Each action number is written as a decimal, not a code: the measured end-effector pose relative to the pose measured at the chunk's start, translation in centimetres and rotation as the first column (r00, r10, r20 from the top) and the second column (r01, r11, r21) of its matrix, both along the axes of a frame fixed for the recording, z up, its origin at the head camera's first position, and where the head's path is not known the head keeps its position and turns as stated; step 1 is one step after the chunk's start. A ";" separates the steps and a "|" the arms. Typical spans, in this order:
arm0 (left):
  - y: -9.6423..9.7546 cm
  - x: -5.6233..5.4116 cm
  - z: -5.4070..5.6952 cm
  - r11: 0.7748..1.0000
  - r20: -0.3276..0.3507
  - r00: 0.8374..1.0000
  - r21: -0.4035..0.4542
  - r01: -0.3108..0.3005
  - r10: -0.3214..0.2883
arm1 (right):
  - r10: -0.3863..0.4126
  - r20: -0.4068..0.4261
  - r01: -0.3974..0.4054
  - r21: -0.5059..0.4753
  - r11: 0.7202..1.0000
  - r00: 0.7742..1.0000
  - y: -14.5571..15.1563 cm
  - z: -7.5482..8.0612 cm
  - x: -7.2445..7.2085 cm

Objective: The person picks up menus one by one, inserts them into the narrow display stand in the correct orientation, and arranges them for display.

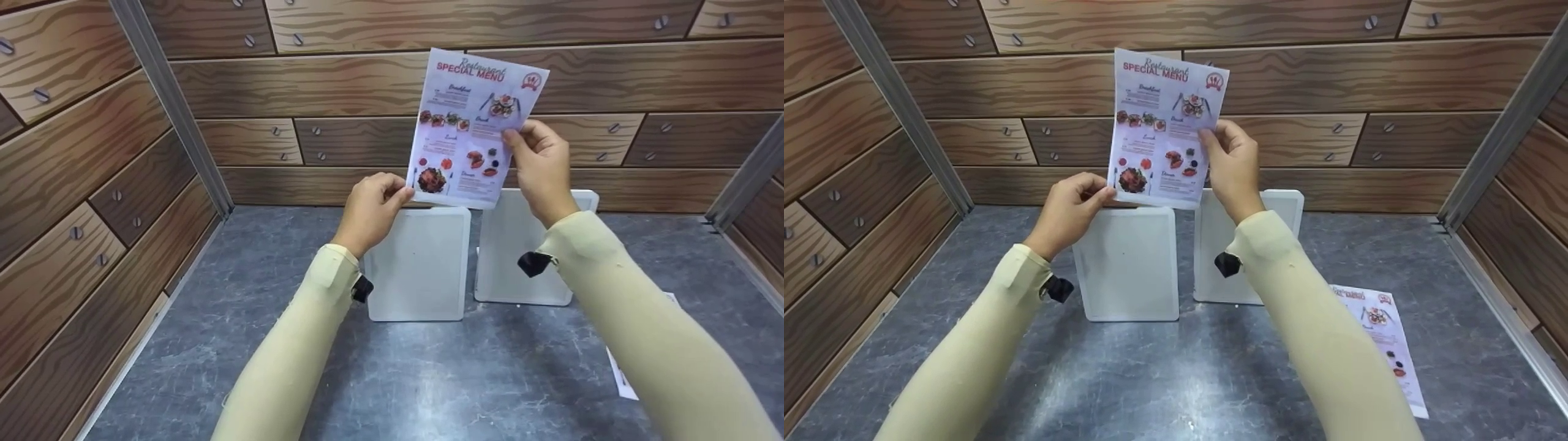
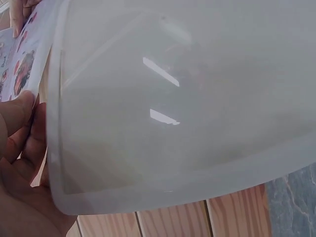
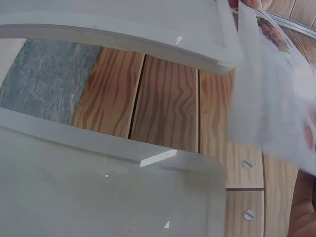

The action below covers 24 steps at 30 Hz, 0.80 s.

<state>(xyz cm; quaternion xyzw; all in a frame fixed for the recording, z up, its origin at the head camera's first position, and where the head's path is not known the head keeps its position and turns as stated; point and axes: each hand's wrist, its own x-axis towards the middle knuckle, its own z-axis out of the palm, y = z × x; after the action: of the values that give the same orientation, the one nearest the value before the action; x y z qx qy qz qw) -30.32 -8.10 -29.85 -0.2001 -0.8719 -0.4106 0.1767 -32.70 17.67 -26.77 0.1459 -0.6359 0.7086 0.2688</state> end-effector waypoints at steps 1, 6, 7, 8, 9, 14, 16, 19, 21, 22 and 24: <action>0.0 0.0 0.0 1.000 -0.006 1.000 0.001 0.002 -0.002 | 0.001 -0.003 -0.001 0.005 1.000 1.000 0.0 0.1 0.0; 0.0 -0.2 0.0 1.000 -0.012 1.000 -0.007 0.007 -0.007 | 0.003 -0.010 -0.003 0.030 1.000 1.000 0.1 0.2 0.1; 0.0 -0.2 -0.1 1.000 -0.010 1.000 -0.007 0.006 -0.006 | 0.004 -0.008 -0.004 0.029 1.000 1.000 0.1 0.2 0.1; 0.0 -0.2 -0.2 1.000 -0.008 1.000 -0.008 0.006 -0.006 | 0.003 -0.008 -0.003 0.030 1.000 1.000 0.1 0.1 0.1; 0.0 -0.3 -0.3 1.000 -0.008 1.000 -0.008 0.006 -0.006 | 0.003 -0.008 -0.003 0.028 1.000 1.000 0.1 0.0 0.0; -0.2 -0.2 -0.5 1.000 -0.005 1.000 -0.012 0.007 -0.007 | 0.016 -0.012 -0.016 0.014 1.000 1.000 0.1 -0.4 0.0; -0.3 -0.1 -0.6 1.000 -0.004 1.000 -0.018 0.008 -0.008 | 0.021 -0.012 -0.021 0.016 1.000 1.000 0.1 -0.6 0.1; -0.5 -0.1 -0.7 1.000 -0.003 1.000 -0.027 0.007 -0.007 | 0.020 -0.009 -0.019 0.029 0.999 1.000 0.1 -0.9 0.2; -0.6 0.0 -0.9 0.999 0.002 1.000 -0.035 0.005 -0.005 | 0.014 -0.009 -0.013 0.041 0.999 1.000 0.1 -1.0 0.2; -0.6 0.0 -0.9 0.999 0.006 1.000 -0.036 0.005 -0.005 | 0.014 -0.008 -0.014 0.042 0.999 1.000 0.0 -1.1 0.2; -0.7 0.0 -1.0 0.999 0.018 1.000 -0.033 0.010 -0.009 | 0.012 -0.006 -0.012 0.045 0.999 1.000 0.0 -1.2 0.2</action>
<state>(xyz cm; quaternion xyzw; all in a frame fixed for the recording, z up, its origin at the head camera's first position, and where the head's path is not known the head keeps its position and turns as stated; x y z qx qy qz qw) -30.35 -8.79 -30.84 -0.2034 -0.8791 -0.3988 0.1635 -32.47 17.68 -27.99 0.1578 -0.6501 0.6951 0.2632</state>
